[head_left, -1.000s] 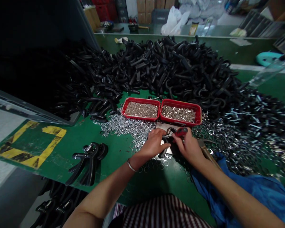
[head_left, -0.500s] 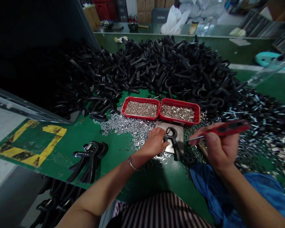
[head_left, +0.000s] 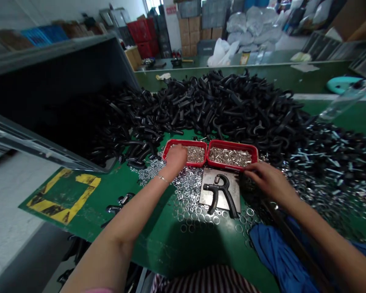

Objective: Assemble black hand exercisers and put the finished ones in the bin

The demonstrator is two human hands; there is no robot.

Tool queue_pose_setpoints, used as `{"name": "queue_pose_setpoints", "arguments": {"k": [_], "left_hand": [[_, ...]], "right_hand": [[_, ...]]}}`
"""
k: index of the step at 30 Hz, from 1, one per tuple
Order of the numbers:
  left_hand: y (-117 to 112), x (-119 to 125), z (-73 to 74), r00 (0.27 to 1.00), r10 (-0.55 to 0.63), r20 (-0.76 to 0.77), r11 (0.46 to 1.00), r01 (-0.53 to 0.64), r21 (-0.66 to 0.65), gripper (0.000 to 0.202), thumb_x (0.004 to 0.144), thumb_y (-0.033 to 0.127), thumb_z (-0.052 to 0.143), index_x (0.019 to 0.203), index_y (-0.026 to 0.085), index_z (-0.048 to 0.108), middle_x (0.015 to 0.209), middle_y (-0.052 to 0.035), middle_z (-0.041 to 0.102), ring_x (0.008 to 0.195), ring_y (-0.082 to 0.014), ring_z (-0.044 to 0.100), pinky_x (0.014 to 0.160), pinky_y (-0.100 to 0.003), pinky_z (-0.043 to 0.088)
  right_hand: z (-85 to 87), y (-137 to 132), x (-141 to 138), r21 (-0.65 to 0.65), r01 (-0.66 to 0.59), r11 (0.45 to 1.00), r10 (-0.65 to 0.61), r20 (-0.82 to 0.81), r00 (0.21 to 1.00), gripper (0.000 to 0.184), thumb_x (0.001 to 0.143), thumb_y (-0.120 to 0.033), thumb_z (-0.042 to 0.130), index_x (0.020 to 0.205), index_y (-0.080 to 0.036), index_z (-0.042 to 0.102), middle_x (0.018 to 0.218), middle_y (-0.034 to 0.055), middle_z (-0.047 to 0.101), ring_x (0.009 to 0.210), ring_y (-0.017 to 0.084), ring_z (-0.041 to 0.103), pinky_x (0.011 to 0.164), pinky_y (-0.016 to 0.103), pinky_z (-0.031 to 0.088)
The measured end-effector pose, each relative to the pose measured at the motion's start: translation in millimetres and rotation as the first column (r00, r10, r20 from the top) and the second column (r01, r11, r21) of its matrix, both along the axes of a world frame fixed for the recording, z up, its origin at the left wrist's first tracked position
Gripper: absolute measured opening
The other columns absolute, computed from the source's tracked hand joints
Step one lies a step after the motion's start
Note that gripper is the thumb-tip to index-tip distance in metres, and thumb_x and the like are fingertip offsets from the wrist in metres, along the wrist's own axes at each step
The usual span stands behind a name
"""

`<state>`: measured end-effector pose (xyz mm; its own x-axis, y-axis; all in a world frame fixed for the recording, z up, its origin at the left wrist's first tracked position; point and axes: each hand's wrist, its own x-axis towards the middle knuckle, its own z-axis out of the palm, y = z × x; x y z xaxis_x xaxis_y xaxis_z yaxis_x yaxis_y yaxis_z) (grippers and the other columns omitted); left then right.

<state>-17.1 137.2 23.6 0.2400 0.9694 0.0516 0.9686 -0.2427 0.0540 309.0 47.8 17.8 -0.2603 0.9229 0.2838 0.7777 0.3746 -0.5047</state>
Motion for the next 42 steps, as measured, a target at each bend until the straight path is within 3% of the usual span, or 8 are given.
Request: {"name": "queue_pose_setpoints", "arguments": {"k": [6,12,20,25,29,33,36,42], "left_hand": [[18,-9,-11.5,0.995,0.018,-0.103,1.000,-0.016,0.022,0.029,0.090,0.006,0.042,0.104,0.005,0.068,0.105,-0.0219,0.068,0.098,-0.0295,0.066,0.086,-0.038,0.049],[10,-7,-15.5,0.995,0.039,-0.092,0.996,-0.031,0.081,0.033,0.095,0.008,0.034,0.108,0.007,0.064,0.107,-0.0206,0.067,0.103,-0.0311,0.062,0.090,-0.042,0.046],[15,-5,-18.0,0.994,0.068,-0.090,0.993,-0.060,0.098,0.032,0.097,0.013,0.037,0.107,0.011,0.066,0.108,-0.0176,0.066,0.105,-0.0293,0.062,0.090,-0.040,0.046],[16,-2,-15.1,0.988,0.094,-0.126,0.995,-0.088,0.054,0.031,0.094,0.009,0.040,0.105,0.006,0.068,0.104,-0.0195,0.068,0.102,-0.0292,0.065,0.087,-0.038,0.048],[12,-2,-16.4,0.989,0.088,-0.117,0.993,-0.079,0.082,0.031,0.094,0.007,0.039,0.107,0.006,0.067,0.107,-0.0204,0.068,0.103,-0.0294,0.065,0.089,-0.039,0.048],[14,-2,-19.8,0.989,0.105,-0.100,0.992,-0.098,0.076,0.030,0.092,0.004,0.039,0.106,0.003,0.066,0.105,-0.0220,0.068,0.101,-0.0301,0.066,0.086,-0.039,0.048],[17,-2,-19.5,0.991,0.095,-0.099,0.993,-0.087,0.080,0.031,0.092,0.004,0.037,0.106,0.003,0.065,0.105,-0.0220,0.068,0.101,-0.0308,0.065,0.087,-0.041,0.047],[-18,3,-15.1,1.000,0.008,0.021,0.964,-0.013,0.265,0.024,0.099,0.018,0.041,0.101,0.010,0.064,0.102,-0.0166,0.066,0.100,-0.0299,0.060,0.090,-0.044,0.042]], "right_hand": [[3.6,82,-142,0.068,-0.259,0.964,0.219,0.353,0.910,0.027,0.098,-0.023,0.047,0.097,-0.015,0.072,0.097,0.0130,0.070,0.099,0.028,0.055,0.087,0.039,0.044],[-12.2,131,-188,-0.017,-0.335,0.942,0.313,0.400,0.861,0.020,0.092,-0.012,0.051,0.091,-0.010,0.071,0.094,0.0156,0.070,0.100,0.026,0.055,0.100,0.037,0.035],[-30.8,136,-186,-0.033,-0.261,0.965,0.259,0.274,0.926,0.019,0.094,-0.014,0.050,0.096,-0.010,0.068,0.101,0.0167,0.069,0.101,0.027,0.057,0.096,0.038,0.038],[-15.6,133,-183,-0.031,-0.205,0.978,0.207,0.111,0.972,0.012,0.092,-0.014,0.053,0.094,-0.013,0.065,0.097,0.0105,0.071,0.093,0.021,0.063,0.086,0.032,0.044],[2.0,92,-138,-0.046,-0.164,0.985,0.153,-0.190,0.970,0.015,0.095,-0.029,0.055,0.095,-0.017,0.064,0.094,0.0049,0.071,0.085,0.017,0.064,0.079,0.029,0.047],[-6.7,27,-76,-0.338,-0.179,0.924,0.003,-0.460,0.888,0.022,0.088,-0.041,0.065,0.086,-0.019,0.062,0.078,0.0009,0.068,0.065,0.016,0.061,0.064,0.029,0.048],[-24.1,-8,-54,-0.350,-0.123,0.929,-0.023,-0.385,0.923,0.021,0.089,-0.040,0.065,0.084,-0.020,0.063,0.081,0.0032,0.069,0.070,0.018,0.061,0.068,0.032,0.049],[-45.1,-20,-65,0.001,-0.277,0.961,0.276,-0.089,0.957,0.016,0.098,-0.029,0.053,0.090,-0.019,0.063,0.090,0.0078,0.067,0.091,0.023,0.058,0.085,0.039,0.047]]}}
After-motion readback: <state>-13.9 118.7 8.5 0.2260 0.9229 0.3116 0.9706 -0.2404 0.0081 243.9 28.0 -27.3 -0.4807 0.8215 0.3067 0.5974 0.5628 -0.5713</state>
